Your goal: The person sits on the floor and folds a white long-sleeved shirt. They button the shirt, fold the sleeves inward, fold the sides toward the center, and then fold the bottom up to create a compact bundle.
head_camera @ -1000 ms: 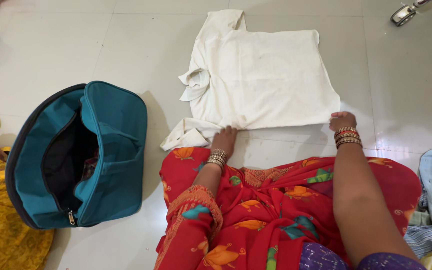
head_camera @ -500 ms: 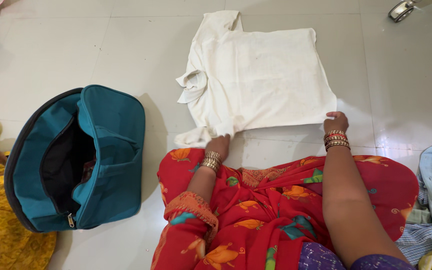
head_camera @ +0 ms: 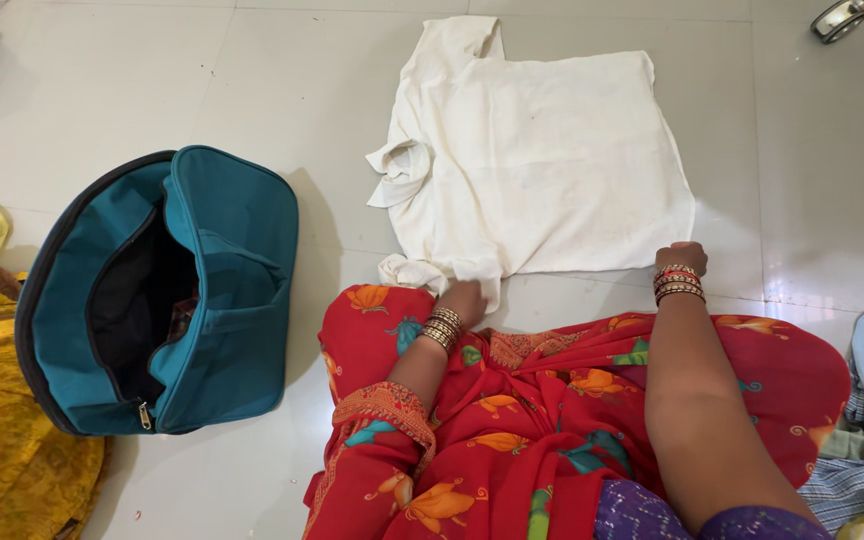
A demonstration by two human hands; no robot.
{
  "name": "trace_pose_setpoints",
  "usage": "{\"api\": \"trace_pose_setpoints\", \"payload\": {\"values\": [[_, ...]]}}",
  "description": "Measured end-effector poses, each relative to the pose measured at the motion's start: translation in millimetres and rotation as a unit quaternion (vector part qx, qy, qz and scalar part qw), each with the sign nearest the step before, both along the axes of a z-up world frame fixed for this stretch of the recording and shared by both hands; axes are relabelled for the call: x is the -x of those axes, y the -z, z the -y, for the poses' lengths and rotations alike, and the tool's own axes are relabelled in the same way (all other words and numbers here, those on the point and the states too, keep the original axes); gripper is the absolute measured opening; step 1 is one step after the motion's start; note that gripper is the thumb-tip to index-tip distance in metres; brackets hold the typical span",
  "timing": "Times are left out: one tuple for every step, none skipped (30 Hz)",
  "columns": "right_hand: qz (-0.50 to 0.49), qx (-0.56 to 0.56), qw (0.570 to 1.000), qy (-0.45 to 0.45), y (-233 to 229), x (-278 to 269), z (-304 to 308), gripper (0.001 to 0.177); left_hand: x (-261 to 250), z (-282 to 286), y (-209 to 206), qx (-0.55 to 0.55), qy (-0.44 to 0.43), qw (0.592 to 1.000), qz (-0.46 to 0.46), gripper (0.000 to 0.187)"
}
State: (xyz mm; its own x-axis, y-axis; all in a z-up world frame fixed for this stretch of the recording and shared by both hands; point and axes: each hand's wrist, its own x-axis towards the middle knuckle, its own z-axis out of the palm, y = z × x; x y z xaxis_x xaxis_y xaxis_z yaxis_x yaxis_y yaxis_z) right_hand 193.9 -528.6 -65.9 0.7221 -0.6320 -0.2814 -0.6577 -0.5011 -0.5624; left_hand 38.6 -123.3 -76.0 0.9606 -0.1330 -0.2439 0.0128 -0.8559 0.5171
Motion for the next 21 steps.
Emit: {"api": "trace_pose_setpoints", "payload": {"values": [[-0.013,-0.015,1.0,0.01,1.2,-1.4,-1.5,0.018,-2.7,-3.0,0.1,0.025,-0.023,0.998,0.06,0.029],[-0.006,0.0,1.0,-0.001,2.6,-1.7,-2.7,0.015,-3.7,-5.4,-5.0,0.031,-0.056,0.996,0.064,0.029],[0.001,0.015,1.0,-0.011,3.8,-2.1,-3.9,0.013,-4.7,-7.5,-15.2,0.038,-0.089,0.993,0.069,0.03],[0.009,0.029,0.999,-0.022,5.6,-2.3,-6.9,0.01,-4.5,-8.6,-28.6,0.044,-0.122,0.989,0.074,0.032],[0.015,0.028,0.999,-0.03,7.0,-2.5,-9.5,0.009,-3.7,-7.5,-42.9,0.039,-0.119,0.99,0.072,0.035],[0.021,0.026,0.999,-0.038,8.2,-2.7,-11.4,0.008,-2.5,-6.0,-56.3,0.033,-0.115,0.99,0.07,0.039],[0.027,0.024,0.998,-0.044,9.0,-2.0,-10.6,0.007,-3.0,-3.6,-66.9,0.028,-0.11,0.991,0.067,0.043],[0.034,0.019,0.999,-0.037,9.8,-2.6,-10.5,0.006,-5.1,-0.8,-73.4,-0.002,-0.09,0.995,0.047,0.043],[0.04,0.013,0.999,-0.03,10.5,-3.5,-11.2,0.006,-8.0,2.9,-74.9,-0.032,-0.069,0.997,0.027,0.042],[0.047,0.008,0.999,-0.022,11.5,-3.2,-12.0,0.006,-10.4,5.8,-71.0,-0.063,-0.048,0.997,0.007,0.042],[0.052,0.007,0.998,-0.022,12.3,-3.0,-12.0,0.008,-12.9,6.8,-62.6,-0.087,-0.034,0.996,0.007,0.038],[0.058,0.006,0.998,-0.021,12.3,-2.8,-10.6,0.01,-15.4,6.7,-50.9,-0.11,-0.02,0.994,0.007,0.034],[0.063,0.005,0.998,-0.023,11.4,-3.6,-9.2,0.012,-18.6,5.6,-38.0,-0.134,-0.007,0.991,0.007,0.03],[0.094,0.008,0.995,-0.01,11.1,-2.8,-7.9,0.015,-22.6,3.6,-25.4,-0.141,-0.013,0.99,0.012,0.027],[0.124,0.01,0.992,0.002,12.0,0.5,-6.9,0.018,-25.0,1.2,-13.8,-0.148,-0.02,0.989,0.015,0.025],[0.155,0.012,0.988,0.014,13.0,3.4,-6.3,0.021,-25.9,-0.8,-4.7,-0.155,-0.026,0.987,0.019,0.022],[0.149,0.0,0.988,0.032,12.7,3.7,-4.7,0.023,-26.6,-2.0,1.3,-0.149,-0.048,0.988,0.003,0.023],[0.144,-0.013,0.988,0.05,12.3,3.4,-3.3,0.024,-26.3,-4.3,4.4,-0.144,-0.07,0.987,-0.012,0.024],[0.137,-0.026,0.988,0.068,12.5,3.3,-3.1,0.025,-24.8,-7.3,5.7,-0.139,-0.092,0.986,-0.028,0.025],[0.126,-0.024,0.988,0.085,12.1,1.2,-2.9,0.025,-24.0,-9.8,5.7,-0.143,-0.086,0.984,-0.056,0.028],[0.113,-0.024,0.988,0.101,12.5,0.4,-3.7,0.025,-20.8,-12.8,5.1,-0.149,-0.081,0.982,-0.086,0.033]]}}
